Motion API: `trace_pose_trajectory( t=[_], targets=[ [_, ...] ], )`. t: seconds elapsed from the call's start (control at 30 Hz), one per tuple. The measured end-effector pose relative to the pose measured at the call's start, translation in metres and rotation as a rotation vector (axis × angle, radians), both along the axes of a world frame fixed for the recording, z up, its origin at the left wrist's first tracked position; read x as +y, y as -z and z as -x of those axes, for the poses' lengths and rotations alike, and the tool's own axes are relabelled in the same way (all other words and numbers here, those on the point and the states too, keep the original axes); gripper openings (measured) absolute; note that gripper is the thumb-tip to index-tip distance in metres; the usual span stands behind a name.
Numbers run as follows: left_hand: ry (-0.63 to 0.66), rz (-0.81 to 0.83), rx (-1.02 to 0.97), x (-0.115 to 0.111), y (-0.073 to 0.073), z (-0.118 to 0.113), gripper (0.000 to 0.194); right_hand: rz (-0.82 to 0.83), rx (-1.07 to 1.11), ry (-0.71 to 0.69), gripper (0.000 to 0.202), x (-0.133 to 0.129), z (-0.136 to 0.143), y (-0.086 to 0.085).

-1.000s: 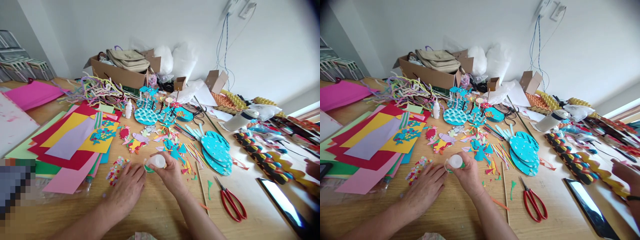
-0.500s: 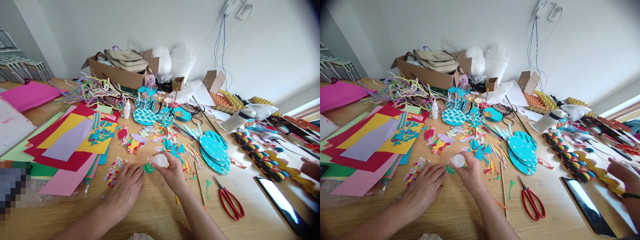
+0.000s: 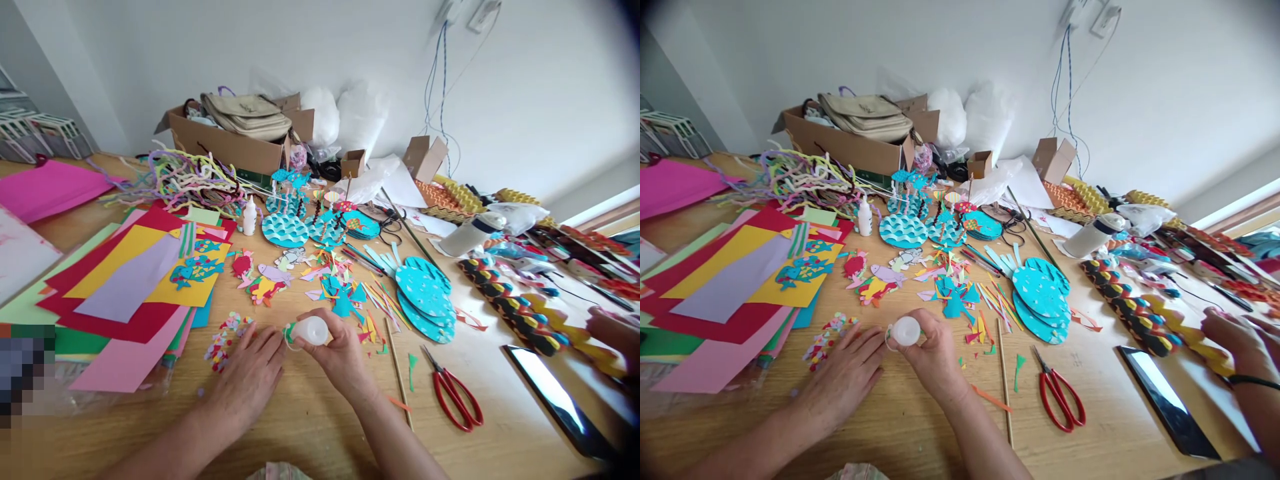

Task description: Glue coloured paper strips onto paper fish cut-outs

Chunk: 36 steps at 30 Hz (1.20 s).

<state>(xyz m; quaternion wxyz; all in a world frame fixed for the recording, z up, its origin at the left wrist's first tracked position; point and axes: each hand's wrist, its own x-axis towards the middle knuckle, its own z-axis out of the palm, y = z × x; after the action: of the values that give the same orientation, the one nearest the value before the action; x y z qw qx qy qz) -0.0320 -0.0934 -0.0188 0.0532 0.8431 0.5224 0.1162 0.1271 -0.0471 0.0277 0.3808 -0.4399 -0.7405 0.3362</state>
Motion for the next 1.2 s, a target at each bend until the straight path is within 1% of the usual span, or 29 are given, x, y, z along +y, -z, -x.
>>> trace_pose_trajectory(
  t=[0.13, 0.27, 0.43, 0.57, 0.73, 0.9, 1.07, 1.2],
  targets=[
    [-0.006, -0.008, -0.021, 0.0, 0.001, 0.0, 0.033, 0.002, -0.035, -0.021, 0.014, -0.003, 0.0, -0.001],
    [0.002, -0.005, 0.006, -0.002, 0.001, 0.001, 0.034, -0.006, -0.026, 0.001, 0.016, -0.002, -0.001, 0.0],
    [-0.01, -0.015, -0.018, -0.002, 0.001, 0.0, 0.031, 0.006, -0.015, -0.039, 0.013, -0.004, 0.0, 0.001],
    [0.004, -0.012, -0.018, -0.001, 0.0, 0.0, 0.03, 0.005, -0.031, -0.012, 0.015, -0.005, 0.0, 0.0],
    [0.003, -0.026, -0.021, -0.002, 0.0, 0.0, 0.03, 0.004, -0.055, -0.049, 0.014, -0.005, -0.001, -0.001],
    [0.013, -0.031, 0.024, -0.002, -0.001, 0.001, 0.028, -0.019, -0.042, 0.032, 0.018, -0.001, -0.005, -0.003],
    [0.022, -0.03, 0.032, -0.001, -0.002, 0.001, 0.029, 0.0, -0.035, -0.019, 0.017, -0.001, -0.007, -0.001],
    [0.03, -0.033, 0.045, -0.001, -0.004, 0.002, 0.028, -0.04, -0.06, 0.027, 0.015, -0.001, -0.011, -0.002]
  ],
)
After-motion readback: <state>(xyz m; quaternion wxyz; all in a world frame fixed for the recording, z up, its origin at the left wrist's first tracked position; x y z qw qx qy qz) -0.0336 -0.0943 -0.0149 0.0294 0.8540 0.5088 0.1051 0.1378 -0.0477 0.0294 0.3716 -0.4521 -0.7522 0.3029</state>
